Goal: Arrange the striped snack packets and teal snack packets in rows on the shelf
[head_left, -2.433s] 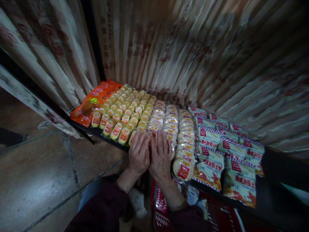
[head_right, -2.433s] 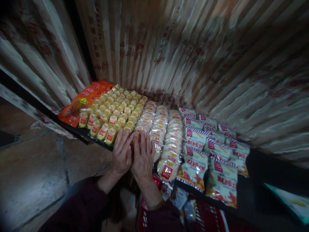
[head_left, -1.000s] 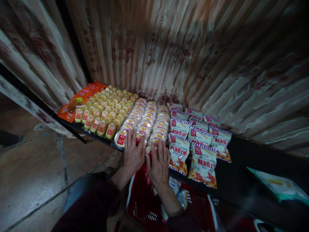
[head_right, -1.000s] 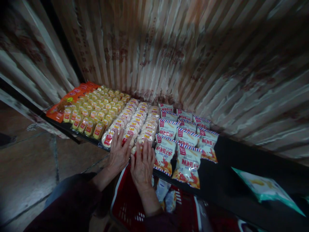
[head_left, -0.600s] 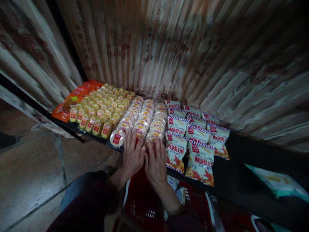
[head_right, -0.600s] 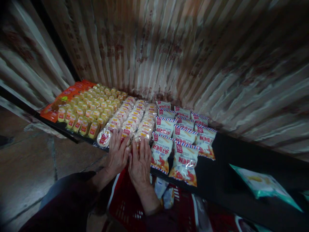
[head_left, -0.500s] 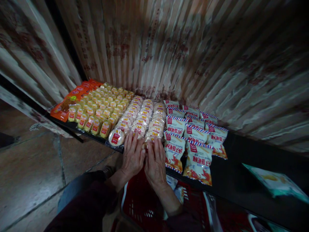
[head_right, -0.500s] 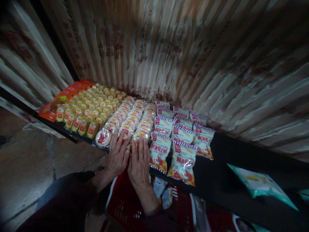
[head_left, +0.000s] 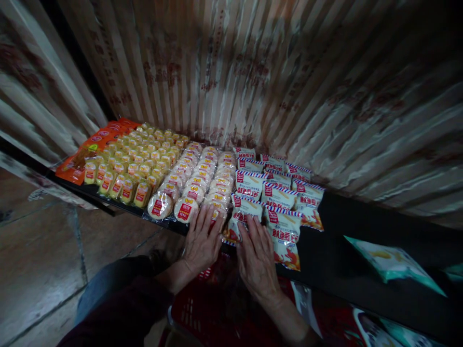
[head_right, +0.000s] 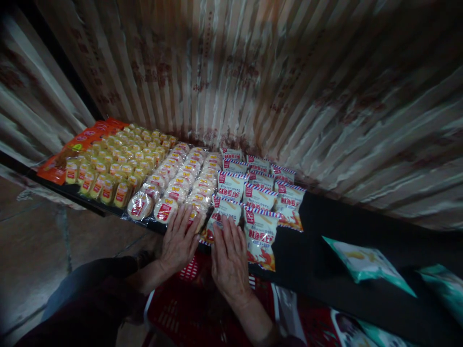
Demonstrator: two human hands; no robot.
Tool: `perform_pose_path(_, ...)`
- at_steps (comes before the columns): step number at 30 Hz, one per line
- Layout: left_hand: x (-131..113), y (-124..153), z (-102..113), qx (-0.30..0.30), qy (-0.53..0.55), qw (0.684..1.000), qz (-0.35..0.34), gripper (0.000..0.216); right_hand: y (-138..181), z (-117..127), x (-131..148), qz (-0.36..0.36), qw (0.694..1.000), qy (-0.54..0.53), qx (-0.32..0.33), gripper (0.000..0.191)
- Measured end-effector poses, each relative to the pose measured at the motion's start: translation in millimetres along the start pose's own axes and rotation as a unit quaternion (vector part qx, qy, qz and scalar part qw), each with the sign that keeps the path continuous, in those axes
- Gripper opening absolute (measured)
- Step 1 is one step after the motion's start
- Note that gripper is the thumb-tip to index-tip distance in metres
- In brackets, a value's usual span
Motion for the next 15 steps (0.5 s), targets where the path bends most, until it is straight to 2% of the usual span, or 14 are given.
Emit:
perform_pose_path(8, -4, -9, 9, -0.002, 0.003, 1.000, 0.005, 0.056, -7, 26, -49, -0.064, 0.990, 0.084, -0.095, 0.065)
perform_pose_path(12, -11, -14, 13, -0.012, 0.009, 1.000, -0.007, 0.055, -3, 37, -73, -0.168, 0.975, 0.091, -0.111, 0.059)
perform_pose_path(15, -21, -17, 13, -0.004, 0.022, 0.999, -0.023, 0.054, 5, 40, -79, -0.255, 0.962, 0.051, -0.078, 0.064)
Point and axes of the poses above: each hand's wrist, its own y-axis away from the middle knuckle, its own z-axis out of the back of the hand, x = y × z, the point moved 1 cm from there along -y, towards the middle knuckle, and after that the axes turned 14 degrees about -x, right-handed, at the moved point
